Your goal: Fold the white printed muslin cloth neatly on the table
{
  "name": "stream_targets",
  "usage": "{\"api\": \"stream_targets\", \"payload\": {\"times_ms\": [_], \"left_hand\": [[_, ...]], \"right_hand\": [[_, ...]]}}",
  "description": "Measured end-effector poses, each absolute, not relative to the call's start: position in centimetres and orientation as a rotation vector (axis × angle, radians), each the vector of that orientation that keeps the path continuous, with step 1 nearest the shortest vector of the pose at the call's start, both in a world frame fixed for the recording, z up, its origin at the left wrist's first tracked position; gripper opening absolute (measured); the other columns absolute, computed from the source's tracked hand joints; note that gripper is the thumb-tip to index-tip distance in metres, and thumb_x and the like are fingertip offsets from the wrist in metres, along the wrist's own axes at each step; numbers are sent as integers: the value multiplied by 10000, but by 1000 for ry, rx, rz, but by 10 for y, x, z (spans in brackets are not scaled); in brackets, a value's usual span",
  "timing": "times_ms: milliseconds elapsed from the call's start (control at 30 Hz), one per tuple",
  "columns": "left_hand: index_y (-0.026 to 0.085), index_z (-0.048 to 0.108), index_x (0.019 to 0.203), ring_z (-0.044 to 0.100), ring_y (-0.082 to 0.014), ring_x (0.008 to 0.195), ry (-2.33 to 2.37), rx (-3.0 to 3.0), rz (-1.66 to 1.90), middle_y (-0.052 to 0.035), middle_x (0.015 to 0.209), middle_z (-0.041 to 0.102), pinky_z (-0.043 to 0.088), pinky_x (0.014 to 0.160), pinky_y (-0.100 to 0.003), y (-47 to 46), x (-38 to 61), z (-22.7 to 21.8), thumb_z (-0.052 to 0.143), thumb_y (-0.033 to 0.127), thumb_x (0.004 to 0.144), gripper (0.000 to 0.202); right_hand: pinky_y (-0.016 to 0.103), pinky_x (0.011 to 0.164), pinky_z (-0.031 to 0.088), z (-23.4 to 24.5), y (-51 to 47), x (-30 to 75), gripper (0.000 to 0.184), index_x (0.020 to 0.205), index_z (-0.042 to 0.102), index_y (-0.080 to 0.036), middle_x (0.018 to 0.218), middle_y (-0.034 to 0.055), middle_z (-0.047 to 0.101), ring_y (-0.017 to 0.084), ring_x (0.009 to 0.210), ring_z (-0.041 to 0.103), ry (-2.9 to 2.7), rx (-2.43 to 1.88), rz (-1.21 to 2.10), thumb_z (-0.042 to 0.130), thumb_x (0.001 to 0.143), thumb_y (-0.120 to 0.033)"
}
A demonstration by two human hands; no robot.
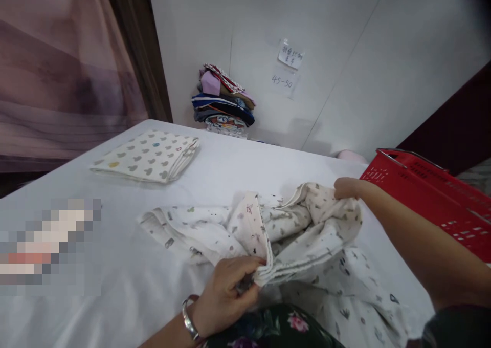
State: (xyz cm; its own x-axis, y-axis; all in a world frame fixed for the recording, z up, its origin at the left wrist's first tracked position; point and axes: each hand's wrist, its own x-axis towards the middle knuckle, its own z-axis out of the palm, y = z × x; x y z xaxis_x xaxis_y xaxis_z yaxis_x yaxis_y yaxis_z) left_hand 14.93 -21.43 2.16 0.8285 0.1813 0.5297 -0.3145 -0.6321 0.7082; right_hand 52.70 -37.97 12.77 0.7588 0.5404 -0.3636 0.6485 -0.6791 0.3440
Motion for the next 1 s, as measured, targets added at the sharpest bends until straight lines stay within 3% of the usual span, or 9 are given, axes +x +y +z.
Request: {"api": "stream_targets", "payload": {"times_ms": [67, 167, 267, 333, 433, 567, 700, 867, 1000], "left_hand": [[246, 603, 1002, 668, -130, 756, -109, 2144, 758, -19, 883, 713, 523, 682, -217, -215, 149, 22, 571, 149, 732, 289], [246, 596, 1004, 665, -119, 720, -134, 2171, 744, -9, 867, 713, 520, 643, -202, -217, 149, 25, 574, 147, 731, 291], [249, 598, 1002, 668, -126, 745, -142, 2219, 715, -11, 886, 713, 525, 668, -210, -220, 148, 28, 572, 149, 729, 293], [252, 603, 991, 670, -132, 755, -125, 2248, 717, -14, 891, 715, 525, 678, -211, -221, 146, 29, 575, 160, 732, 277], [261, 606, 985, 672, -134, 753, -90, 2275, 750, -7, 890, 717, 523, 674, -206, -221, 144, 31, 585, 172, 734, 267], [258, 613, 979, 671, -133, 747, -94, 2276, 747, -6, 885, 719, 523, 665, -196, -223, 144, 34, 577, 170, 739, 258], [251, 629, 968, 671, -122, 734, -95, 2262, 789, 3, 870, 720, 520, 668, -178, -221, 145, 37, 573, 148, 726, 269], [212, 659, 917, 658, -128, 732, 86, 2202, 835, -10, 836, 713, 513, 667, -189, -196, 149, 55, 558, 206, 771, 177], [171, 641, 734, 564, -93, 567, 339, 2085, 933, 22, 627, 638, 453, 531, -175, -146, 160, 112, 567, 329, 784, 181]], "right_hand": [[322, 607, 484, 119, -393, 521, 216, 767, 714, -70, 726, 160, 678, 269, 699, 650, 844, 2491, -407, 615, 581, -113], [335, 678, 502, 104, -398, 512, 524, 1101, 648, -97, 959, 167, 680, 281, 834, 653, 840, 2504, -475, 599, 579, -96], [374, 844, 473, 95, -389, 509, 809, 1403, 349, -125, 1271, 181, 532, 296, 1098, 555, 918, 2556, -425, 563, 623, -101], [378, 974, 392, 92, -376, 507, 826, 1454, 215, -140, 1419, 150, 371, 268, 1267, 400, 1060, 2588, -338, 514, 684, -117], [368, 1058, 293, 87, -354, 503, 732, 1427, 303, -179, 1455, 92, 325, 226, 1339, 281, 1337, 2501, -249, 480, 720, -111], [359, 976, 377, 74, -331, 499, 512, 1168, 618, -233, 1259, 75, 565, 242, 1184, 490, 1400, 2360, -302, 523, 689, -79], [314, 847, 444, 77, -322, 513, 288, 915, 713, -191, 1046, 103, 667, 242, 1024, 587, 1306, 2449, -228, 536, 713, -91], [299, 781, 449, 143, -338, 555, 259, 902, 694, -146, 993, 134, 663, 227, 932, 603, 1032, 2726, 51, 485, 757, -94], [259, 718, 436, 228, -378, 581, 246, 887, 688, -125, 905, 121, 667, 189, 858, 596, 773, 2987, 327, 498, 735, -87]]}}
